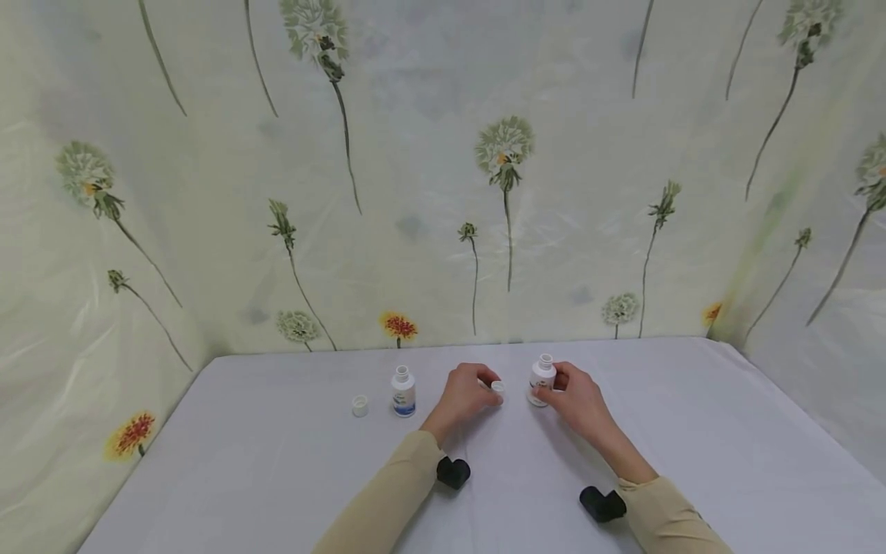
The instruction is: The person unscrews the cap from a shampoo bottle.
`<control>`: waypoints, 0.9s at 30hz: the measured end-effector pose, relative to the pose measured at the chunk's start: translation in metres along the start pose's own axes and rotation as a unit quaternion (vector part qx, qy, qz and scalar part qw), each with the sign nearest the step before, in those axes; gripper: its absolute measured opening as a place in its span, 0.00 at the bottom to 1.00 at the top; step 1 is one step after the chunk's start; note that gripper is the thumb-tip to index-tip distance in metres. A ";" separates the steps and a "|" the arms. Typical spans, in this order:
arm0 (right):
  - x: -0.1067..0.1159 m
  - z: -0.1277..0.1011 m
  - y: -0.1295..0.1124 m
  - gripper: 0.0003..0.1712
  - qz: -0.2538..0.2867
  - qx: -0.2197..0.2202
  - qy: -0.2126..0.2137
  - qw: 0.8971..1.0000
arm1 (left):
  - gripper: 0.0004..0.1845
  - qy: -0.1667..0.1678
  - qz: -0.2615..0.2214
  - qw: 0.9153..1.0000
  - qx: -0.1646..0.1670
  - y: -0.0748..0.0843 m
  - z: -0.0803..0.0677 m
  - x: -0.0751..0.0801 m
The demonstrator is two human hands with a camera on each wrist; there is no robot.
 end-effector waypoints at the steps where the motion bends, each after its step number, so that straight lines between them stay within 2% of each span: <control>1: 0.000 0.000 0.001 0.27 0.000 0.000 0.000 1.000 | 0.11 0.000 0.000 1.000 -0.001 0.000 0.001 -0.001; 10: 0.003 0.003 0.003 0.28 0.007 0.006 -0.004 1.000 | 0.11 -0.010 -0.004 1.000 0.000 -0.001 0.005 -0.007; 18: 0.002 0.004 0.007 0.30 0.005 -0.002 -0.013 1.000 | 0.12 -0.009 -0.005 1.000 -0.017 0.005 0.002 -0.010; 27: 0.001 0.002 0.006 0.31 0.015 -0.004 -0.016 1.000 | 0.13 -0.025 -0.017 1.000 0.001 -0.001 0.003 -0.010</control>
Point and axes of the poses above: each hand's wrist, its own z-axis towards the middle knuckle, its own x-axis out of the back of the hand, y = z × x, the point moved 9 cm from there along z, towards the middle knuckle, and after that the axes turned 14 degrees about x, right-handed, at the moved point
